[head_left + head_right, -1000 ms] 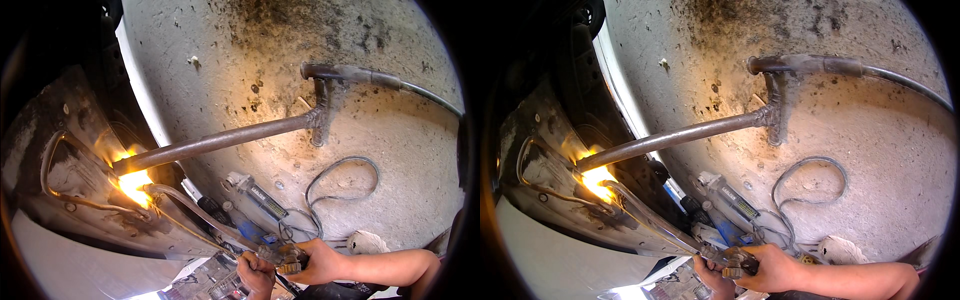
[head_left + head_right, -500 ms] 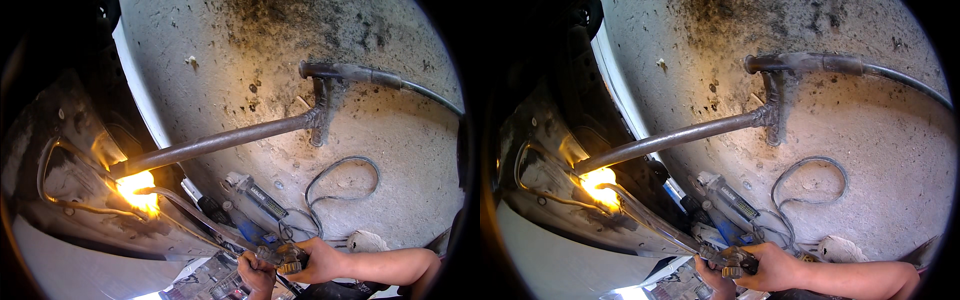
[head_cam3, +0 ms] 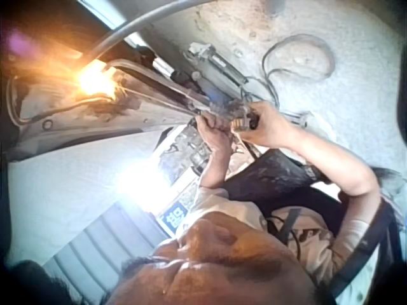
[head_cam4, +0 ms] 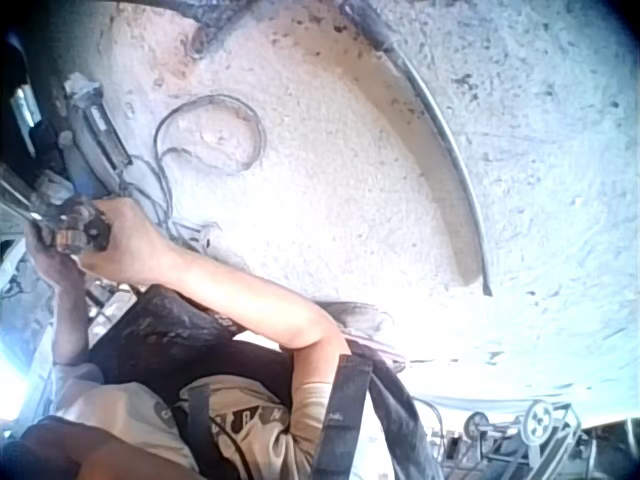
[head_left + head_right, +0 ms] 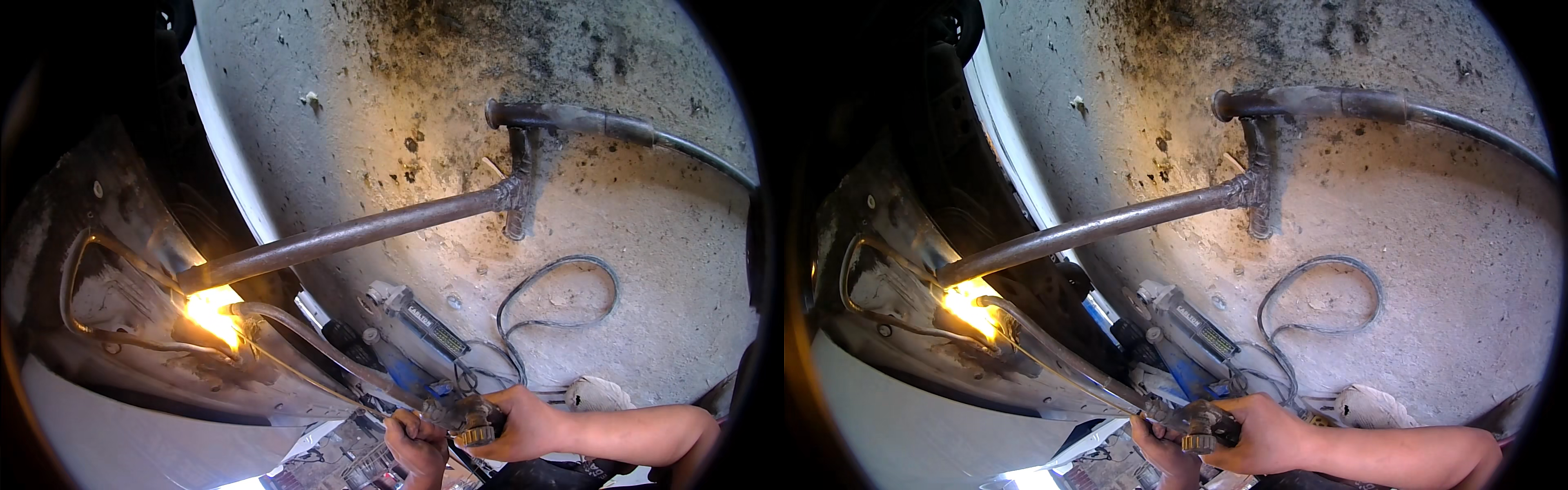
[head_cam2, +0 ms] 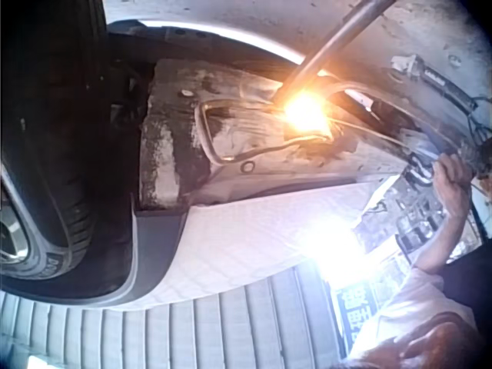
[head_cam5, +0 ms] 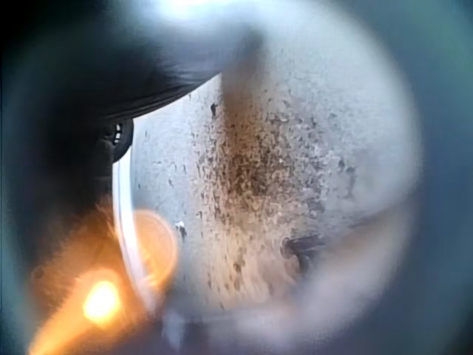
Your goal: The person uses a welding torch to heat and weld a metal pipe attached to a vehicle's undercarriage. They repeatedly apply the flame to the joint, feed a welding rod, and inspect the work. The person then moves away from the vehicle, picks up a bucket, and walks through the workshop.
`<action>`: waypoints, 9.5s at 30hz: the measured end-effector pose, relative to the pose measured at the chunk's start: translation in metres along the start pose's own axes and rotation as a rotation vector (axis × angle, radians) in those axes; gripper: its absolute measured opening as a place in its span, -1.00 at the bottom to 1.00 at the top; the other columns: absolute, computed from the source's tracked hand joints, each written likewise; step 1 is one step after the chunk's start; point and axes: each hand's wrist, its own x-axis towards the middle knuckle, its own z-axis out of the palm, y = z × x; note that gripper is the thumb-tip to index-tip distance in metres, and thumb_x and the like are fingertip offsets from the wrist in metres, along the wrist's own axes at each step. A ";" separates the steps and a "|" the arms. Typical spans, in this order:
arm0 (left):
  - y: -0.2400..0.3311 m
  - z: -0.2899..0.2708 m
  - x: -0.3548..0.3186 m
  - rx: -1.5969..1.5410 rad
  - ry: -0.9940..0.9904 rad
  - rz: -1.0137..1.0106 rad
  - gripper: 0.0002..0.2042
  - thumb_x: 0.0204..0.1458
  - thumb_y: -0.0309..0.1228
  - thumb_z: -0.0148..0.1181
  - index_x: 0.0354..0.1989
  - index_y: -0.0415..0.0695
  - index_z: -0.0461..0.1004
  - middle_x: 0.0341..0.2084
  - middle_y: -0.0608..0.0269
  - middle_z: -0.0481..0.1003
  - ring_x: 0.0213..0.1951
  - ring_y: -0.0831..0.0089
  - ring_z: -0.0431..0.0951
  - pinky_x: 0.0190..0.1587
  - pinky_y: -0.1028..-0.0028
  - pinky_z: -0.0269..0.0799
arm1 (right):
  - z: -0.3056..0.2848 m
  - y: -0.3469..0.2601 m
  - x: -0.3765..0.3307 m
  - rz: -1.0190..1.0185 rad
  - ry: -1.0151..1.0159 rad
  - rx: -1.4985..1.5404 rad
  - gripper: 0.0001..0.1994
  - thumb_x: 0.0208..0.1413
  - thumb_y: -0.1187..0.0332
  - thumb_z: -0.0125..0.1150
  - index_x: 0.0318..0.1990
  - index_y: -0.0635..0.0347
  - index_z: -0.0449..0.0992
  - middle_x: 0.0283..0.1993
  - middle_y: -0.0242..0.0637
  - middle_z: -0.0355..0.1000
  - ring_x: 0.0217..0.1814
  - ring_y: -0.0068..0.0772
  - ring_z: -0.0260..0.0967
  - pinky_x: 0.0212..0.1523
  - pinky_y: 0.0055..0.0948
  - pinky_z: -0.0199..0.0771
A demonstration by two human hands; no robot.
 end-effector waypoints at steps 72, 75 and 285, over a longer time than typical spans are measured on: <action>0.007 -0.002 0.006 -0.014 0.048 -0.047 -0.60 0.23 -0.11 -0.32 -0.65 -0.03 0.04 -0.83 0.36 -0.01 -0.78 0.59 -0.14 -0.74 0.55 -0.18 | 0.002 0.009 -0.002 -0.024 0.021 -0.030 -0.71 -0.10 0.38 0.29 -0.15 0.18 0.51 -0.60 -0.35 0.43 -0.62 -0.70 0.29 -0.53 -0.55 0.34; 0.005 -0.004 0.007 -0.022 0.034 -0.043 -0.60 0.23 -0.12 -0.33 -0.64 -0.03 0.04 -0.83 0.36 -0.01 -0.78 0.59 -0.15 -0.75 0.55 -0.18 | 0.000 0.007 -0.002 -0.003 0.008 -0.032 -0.71 -0.10 0.39 0.29 -0.15 0.17 0.51 -0.61 -0.35 0.43 -0.65 -0.69 0.29 -0.57 -0.55 0.33; -0.300 -0.411 -0.068 0.950 -0.660 -0.467 -0.79 0.03 -0.33 0.23 -0.27 -0.23 0.53 -0.54 0.20 0.55 -0.54 0.53 0.54 -0.57 0.54 0.48 | -0.028 -0.011 -0.053 0.218 0.524 -0.411 -0.83 0.02 0.38 0.21 -0.43 0.33 0.46 -0.63 -0.52 0.28 -0.57 -0.72 0.14 -0.58 -0.52 0.22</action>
